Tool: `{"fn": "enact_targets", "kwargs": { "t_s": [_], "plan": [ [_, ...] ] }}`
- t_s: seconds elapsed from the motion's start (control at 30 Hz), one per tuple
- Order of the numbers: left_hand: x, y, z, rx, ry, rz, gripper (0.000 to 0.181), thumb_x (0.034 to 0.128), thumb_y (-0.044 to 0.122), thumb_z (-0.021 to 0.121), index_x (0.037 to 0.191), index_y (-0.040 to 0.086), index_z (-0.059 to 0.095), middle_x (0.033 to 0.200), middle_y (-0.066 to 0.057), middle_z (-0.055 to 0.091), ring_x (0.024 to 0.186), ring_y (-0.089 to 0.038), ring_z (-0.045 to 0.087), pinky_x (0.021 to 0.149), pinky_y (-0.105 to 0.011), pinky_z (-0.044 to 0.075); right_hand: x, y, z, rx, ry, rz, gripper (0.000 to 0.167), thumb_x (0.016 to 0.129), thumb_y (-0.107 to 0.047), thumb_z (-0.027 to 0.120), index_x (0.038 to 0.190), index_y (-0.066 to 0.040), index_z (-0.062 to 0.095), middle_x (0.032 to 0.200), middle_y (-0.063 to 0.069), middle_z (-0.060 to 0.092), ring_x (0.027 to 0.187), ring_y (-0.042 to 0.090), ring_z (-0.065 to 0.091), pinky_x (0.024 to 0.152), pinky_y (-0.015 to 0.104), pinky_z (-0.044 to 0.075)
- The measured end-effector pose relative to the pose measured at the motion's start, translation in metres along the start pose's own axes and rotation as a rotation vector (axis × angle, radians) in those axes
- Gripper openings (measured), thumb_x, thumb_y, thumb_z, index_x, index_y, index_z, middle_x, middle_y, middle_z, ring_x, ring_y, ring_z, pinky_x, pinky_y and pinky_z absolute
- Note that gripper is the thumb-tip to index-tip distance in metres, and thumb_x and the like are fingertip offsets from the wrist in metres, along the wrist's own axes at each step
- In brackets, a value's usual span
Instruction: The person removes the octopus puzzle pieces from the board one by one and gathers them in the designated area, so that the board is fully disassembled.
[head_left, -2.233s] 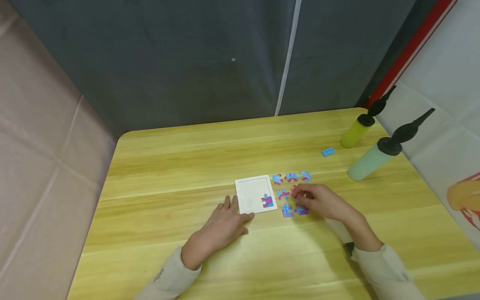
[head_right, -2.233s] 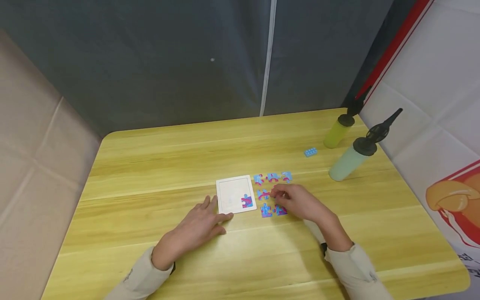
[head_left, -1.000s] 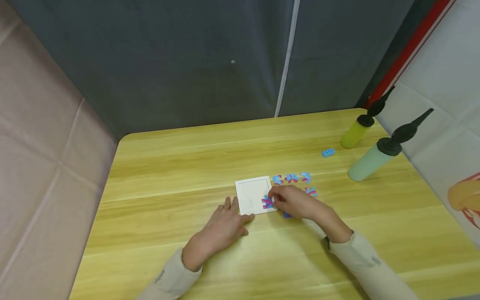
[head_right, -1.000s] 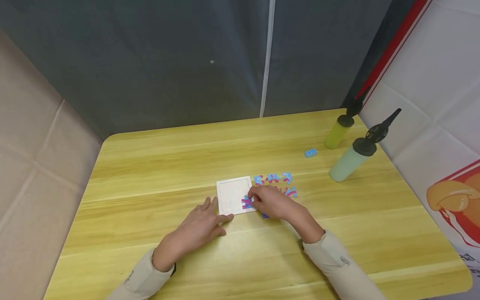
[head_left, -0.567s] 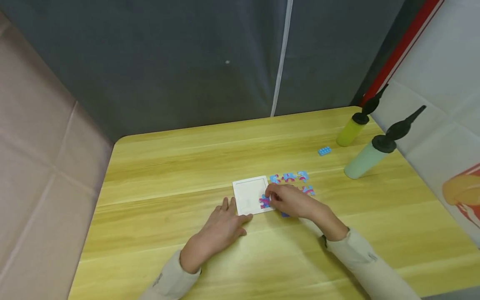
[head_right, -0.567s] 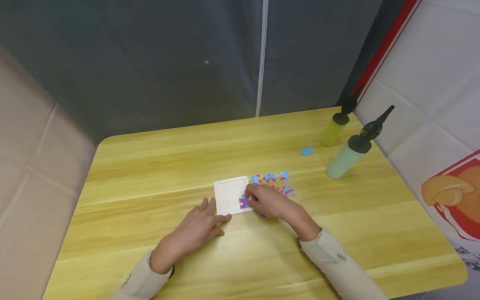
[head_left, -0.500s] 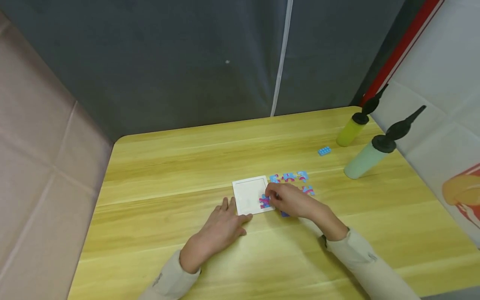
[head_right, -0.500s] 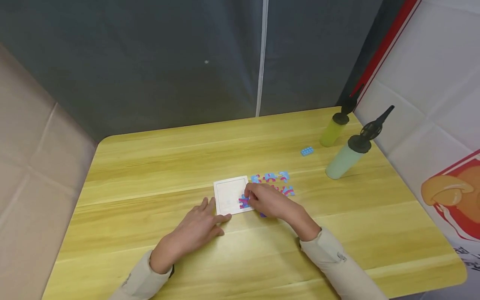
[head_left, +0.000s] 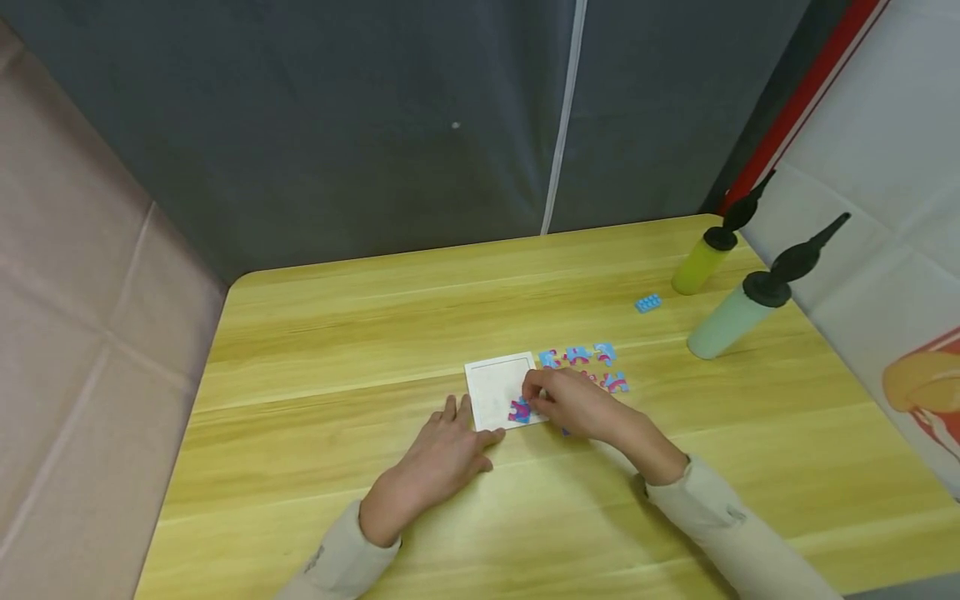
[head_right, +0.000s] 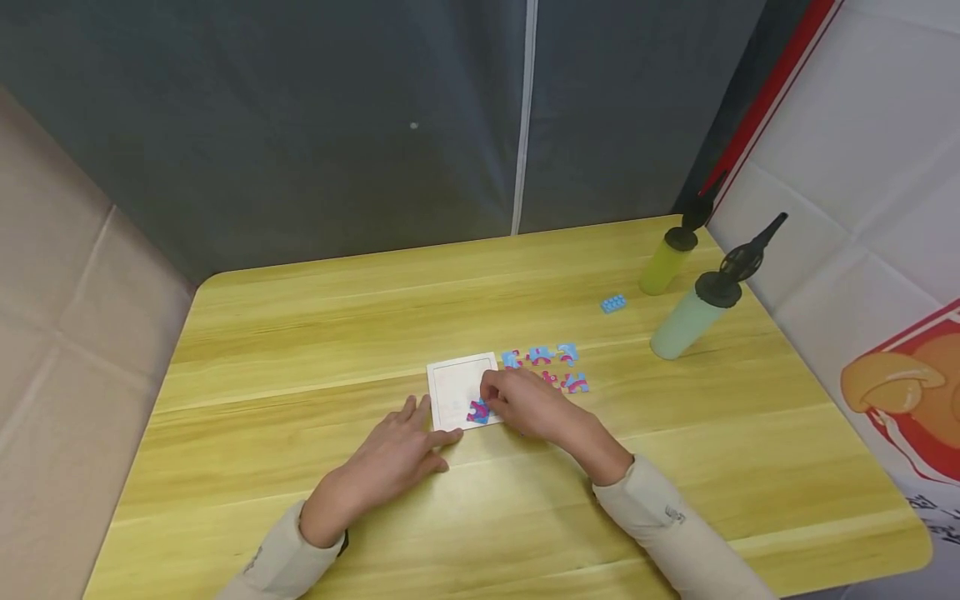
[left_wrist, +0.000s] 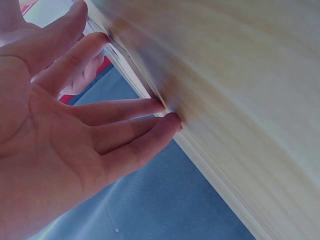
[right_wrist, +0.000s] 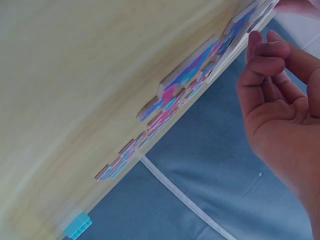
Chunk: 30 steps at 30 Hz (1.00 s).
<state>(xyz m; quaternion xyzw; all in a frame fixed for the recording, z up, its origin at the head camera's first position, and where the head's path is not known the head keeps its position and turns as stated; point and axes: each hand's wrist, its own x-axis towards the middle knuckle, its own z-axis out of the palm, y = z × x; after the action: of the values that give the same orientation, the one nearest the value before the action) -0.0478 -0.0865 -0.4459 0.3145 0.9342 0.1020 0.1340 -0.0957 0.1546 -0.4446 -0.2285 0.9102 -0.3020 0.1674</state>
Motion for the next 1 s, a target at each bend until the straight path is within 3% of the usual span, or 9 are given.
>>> {"fn": "enact_targets", "kwargs": {
  "t_s": [0.2, 0.43, 0.6, 0.73, 1.0],
  "plan": [
    [-0.0007, 0.0004, -0.0003, 0.001, -0.02, -0.012, 0.044, 0.0955, 0.038, 0.072, 0.138, 0.027, 0.068, 0.151, -0.042, 0.043, 0.138, -0.062, 0.043, 0.107, -0.063, 0.048, 0.0018, -0.0008, 0.0044, -0.076, -0.001, -0.003, 0.019, 0.098, -0.013, 0.069, 0.116, -0.008, 0.071, 0.099, -0.001, 0.067, 0.083, 0.011, 0.056, 0.076, 0.028, 0.05],
    [-0.0007, -0.0007, -0.0002, -0.001, -0.018, -0.004, 0.044, 0.0963, 0.038, 0.071, 0.139, 0.027, 0.068, 0.151, -0.042, 0.042, 0.138, -0.063, 0.042, 0.107, -0.063, 0.048, 0.0024, -0.0053, 0.008, -0.111, -0.019, -0.042, 0.011, 0.097, -0.017, 0.072, 0.107, -0.012, 0.072, 0.097, -0.002, 0.063, 0.082, 0.01, 0.052, 0.075, 0.026, 0.047],
    [-0.0006, -0.0006, 0.0004, 0.003, -0.022, -0.003, 0.044, 0.0963, 0.039, 0.071, 0.139, 0.027, 0.068, 0.152, -0.042, 0.041, 0.139, -0.063, 0.042, 0.107, -0.062, 0.048, 0.0046, -0.0064, 0.0093, -0.088, -0.018, -0.074, 0.005, 0.095, -0.01, 0.07, 0.096, -0.013, 0.066, 0.087, -0.003, 0.058, 0.077, 0.01, 0.049, 0.07, 0.024, 0.043],
    [-0.0006, 0.0002, -0.0004, 0.007, -0.021, -0.006, 0.043, 0.0957, 0.038, 0.072, 0.138, 0.027, 0.069, 0.152, -0.042, 0.041, 0.138, -0.063, 0.043, 0.106, -0.063, 0.048, 0.0067, -0.0062, 0.0096, -0.053, -0.027, -0.093, 0.008, 0.095, -0.003, 0.063, 0.097, -0.012, 0.064, 0.082, -0.005, 0.059, 0.074, 0.009, 0.051, 0.068, 0.024, 0.044],
    [-0.001, 0.001, -0.0015, -0.01, -0.022, -0.013, 0.043, 0.0959, 0.037, 0.072, 0.137, 0.026, 0.069, 0.151, -0.042, 0.041, 0.138, -0.064, 0.042, 0.107, -0.063, 0.048, 0.004, -0.0037, 0.0031, 0.038, -0.044, -0.06, 0.01, 0.101, -0.006, 0.061, 0.101, -0.014, 0.067, 0.089, -0.004, 0.07, 0.08, 0.008, 0.059, 0.075, 0.025, 0.05]
  ]
}}
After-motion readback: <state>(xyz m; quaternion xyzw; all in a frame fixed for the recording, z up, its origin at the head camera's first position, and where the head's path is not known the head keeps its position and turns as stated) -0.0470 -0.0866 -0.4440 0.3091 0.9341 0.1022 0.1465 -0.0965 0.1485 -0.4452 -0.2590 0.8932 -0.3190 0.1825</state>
